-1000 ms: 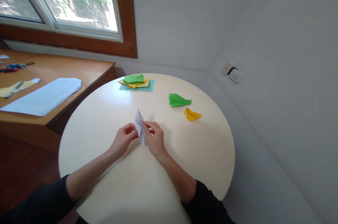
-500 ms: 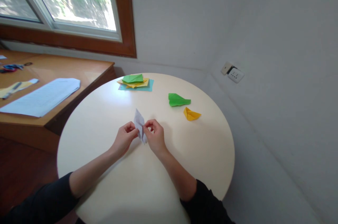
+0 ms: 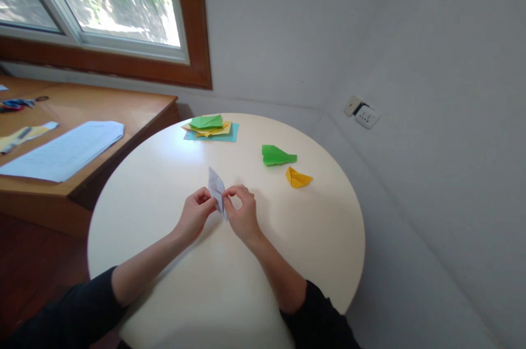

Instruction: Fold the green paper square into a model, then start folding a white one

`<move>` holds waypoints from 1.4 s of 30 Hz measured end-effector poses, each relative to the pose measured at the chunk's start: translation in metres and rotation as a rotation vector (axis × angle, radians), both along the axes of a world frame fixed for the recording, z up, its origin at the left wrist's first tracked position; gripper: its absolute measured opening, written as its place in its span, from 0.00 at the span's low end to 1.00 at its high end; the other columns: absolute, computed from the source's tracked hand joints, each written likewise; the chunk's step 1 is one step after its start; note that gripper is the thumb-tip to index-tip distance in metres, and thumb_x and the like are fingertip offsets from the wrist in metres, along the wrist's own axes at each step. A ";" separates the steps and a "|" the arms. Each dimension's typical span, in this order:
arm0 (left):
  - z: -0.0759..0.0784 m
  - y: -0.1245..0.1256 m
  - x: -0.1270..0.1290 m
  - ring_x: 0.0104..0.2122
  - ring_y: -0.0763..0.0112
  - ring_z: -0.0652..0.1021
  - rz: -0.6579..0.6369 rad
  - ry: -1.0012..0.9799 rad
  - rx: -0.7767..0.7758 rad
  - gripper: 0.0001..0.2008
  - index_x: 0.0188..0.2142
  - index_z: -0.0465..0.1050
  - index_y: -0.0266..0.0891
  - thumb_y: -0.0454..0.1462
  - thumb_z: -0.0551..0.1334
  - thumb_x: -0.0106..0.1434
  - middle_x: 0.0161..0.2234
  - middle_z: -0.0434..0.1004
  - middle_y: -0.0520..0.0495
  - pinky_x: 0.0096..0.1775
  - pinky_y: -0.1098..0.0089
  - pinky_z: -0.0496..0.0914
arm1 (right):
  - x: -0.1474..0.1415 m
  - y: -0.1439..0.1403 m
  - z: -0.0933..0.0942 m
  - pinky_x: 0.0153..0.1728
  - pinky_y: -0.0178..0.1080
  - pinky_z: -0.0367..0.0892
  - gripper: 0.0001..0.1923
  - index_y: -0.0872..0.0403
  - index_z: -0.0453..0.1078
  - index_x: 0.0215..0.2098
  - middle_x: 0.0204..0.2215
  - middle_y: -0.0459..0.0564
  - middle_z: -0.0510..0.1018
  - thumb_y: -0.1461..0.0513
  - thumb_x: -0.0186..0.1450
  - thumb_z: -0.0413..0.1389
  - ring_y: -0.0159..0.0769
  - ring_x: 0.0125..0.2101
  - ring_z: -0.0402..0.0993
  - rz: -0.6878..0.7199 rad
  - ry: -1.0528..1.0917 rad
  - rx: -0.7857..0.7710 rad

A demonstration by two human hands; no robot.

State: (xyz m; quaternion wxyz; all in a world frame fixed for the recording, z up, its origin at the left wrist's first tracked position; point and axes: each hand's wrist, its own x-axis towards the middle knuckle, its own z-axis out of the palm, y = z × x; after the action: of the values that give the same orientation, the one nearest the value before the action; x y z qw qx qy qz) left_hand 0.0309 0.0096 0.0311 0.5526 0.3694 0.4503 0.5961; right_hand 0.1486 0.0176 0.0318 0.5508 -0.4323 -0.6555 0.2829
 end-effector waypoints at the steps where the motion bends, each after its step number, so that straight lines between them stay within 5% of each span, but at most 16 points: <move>1: 0.000 0.000 0.000 0.21 0.78 0.67 0.006 0.007 0.001 0.06 0.19 0.62 0.37 0.32 0.61 0.43 0.18 0.65 0.57 0.28 0.74 0.64 | 0.000 0.000 0.001 0.38 0.40 0.62 0.03 0.53 0.67 0.27 0.27 0.47 0.73 0.64 0.57 0.52 0.36 0.33 0.70 0.002 -0.010 -0.001; 11: 0.000 0.001 0.001 0.21 0.78 0.66 0.078 0.234 0.133 0.07 0.19 0.62 0.37 0.34 0.61 0.46 0.18 0.64 0.57 0.25 0.76 0.62 | -0.001 -0.001 0.002 0.33 0.38 0.61 0.04 0.53 0.70 0.29 0.30 0.47 0.74 0.60 0.56 0.56 0.36 0.33 0.69 -0.017 -0.051 -0.033; 22: 0.000 -0.001 -0.006 0.30 0.69 0.75 0.069 0.695 0.377 0.03 0.27 0.68 0.38 0.35 0.58 0.55 0.27 0.74 0.50 0.37 0.67 0.69 | -0.002 0.004 -0.004 0.34 0.38 0.61 0.05 0.53 0.71 0.26 0.30 0.48 0.74 0.60 0.54 0.58 0.36 0.34 0.70 -0.010 0.148 -0.142; 33: 0.008 0.002 0.000 0.28 0.71 0.75 -0.004 0.065 0.099 0.12 0.30 0.72 0.37 0.39 0.68 0.47 0.25 0.77 0.50 0.33 0.72 0.68 | -0.002 0.005 -0.005 0.34 0.36 0.65 0.08 0.55 0.71 0.26 0.25 0.45 0.73 0.57 0.54 0.58 0.33 0.29 0.68 0.049 0.406 -0.297; 42: 0.008 0.002 -0.001 0.25 0.73 0.73 -0.110 0.000 0.030 0.11 0.27 0.74 0.35 0.41 0.68 0.48 0.23 0.74 0.51 0.30 0.74 0.65 | 0.001 0.007 -0.007 0.35 0.37 0.65 0.08 0.55 0.72 0.26 0.25 0.45 0.74 0.57 0.55 0.58 0.33 0.29 0.68 0.131 0.464 -0.316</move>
State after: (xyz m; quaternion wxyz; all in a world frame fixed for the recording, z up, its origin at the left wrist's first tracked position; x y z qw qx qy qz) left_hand 0.0295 0.0115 0.0387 0.5791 0.4018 0.4204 0.5713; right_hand 0.1497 0.0242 0.0247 0.5923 -0.3931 -0.4862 0.5081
